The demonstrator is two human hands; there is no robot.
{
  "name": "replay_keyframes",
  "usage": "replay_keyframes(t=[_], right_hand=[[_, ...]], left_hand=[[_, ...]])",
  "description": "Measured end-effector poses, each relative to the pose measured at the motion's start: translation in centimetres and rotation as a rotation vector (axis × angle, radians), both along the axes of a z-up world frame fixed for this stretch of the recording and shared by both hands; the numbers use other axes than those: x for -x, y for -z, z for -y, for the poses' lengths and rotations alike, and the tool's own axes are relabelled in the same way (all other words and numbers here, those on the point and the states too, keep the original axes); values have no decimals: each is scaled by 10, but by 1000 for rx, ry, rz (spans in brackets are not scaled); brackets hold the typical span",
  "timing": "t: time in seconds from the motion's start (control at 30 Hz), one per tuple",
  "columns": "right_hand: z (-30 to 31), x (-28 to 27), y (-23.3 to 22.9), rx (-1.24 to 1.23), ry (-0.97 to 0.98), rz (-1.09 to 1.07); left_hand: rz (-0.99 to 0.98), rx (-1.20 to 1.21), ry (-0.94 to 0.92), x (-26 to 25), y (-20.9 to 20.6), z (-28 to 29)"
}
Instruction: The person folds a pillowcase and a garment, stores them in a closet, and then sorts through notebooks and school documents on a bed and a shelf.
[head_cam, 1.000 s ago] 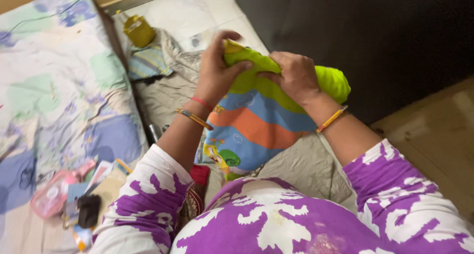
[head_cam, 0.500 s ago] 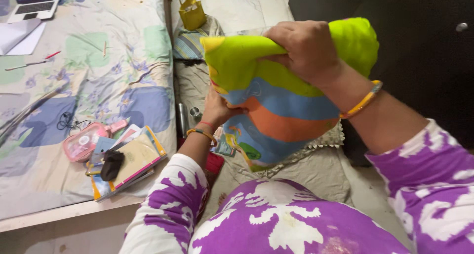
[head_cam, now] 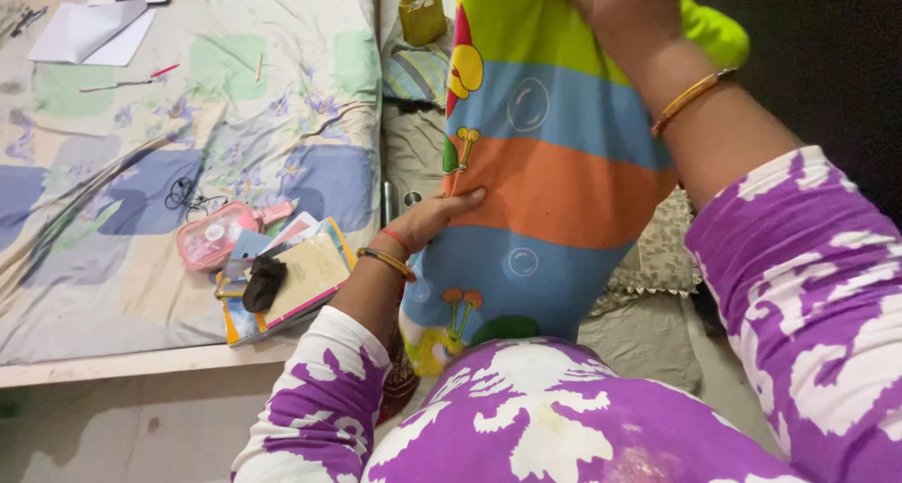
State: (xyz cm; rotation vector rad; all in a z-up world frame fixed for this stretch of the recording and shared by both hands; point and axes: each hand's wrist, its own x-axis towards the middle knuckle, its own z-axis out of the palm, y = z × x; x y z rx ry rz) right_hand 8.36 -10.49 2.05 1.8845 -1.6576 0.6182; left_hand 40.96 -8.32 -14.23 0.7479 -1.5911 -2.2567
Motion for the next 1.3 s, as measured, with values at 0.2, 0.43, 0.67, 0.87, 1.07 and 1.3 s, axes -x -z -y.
replay_keyframes(t=[0.2, 0.43, 0.67, 0.87, 1.07, 1.3], right_hand=[[-10, -43, 87, -619, 107, 327], [-64, -148, 117, -812, -425, 224], [-48, -191, 106, -938, -571, 175], [-11, -189, 128, -1052, -718, 395], [28, -197, 121, -1339, -920, 770], [47, -236, 87, -1447, -956, 590]], left_hand=[[-11, -152, -109, -40, 29, 0], [-205, -350, -310, -90, 58, 12], [-97, -291, -405, -108, 46, -5], [142, 482, -419, -130, 9, -12], [324, 369, -588, -145, -5, -45], [752, 893, -951, -150, -54, -65]])
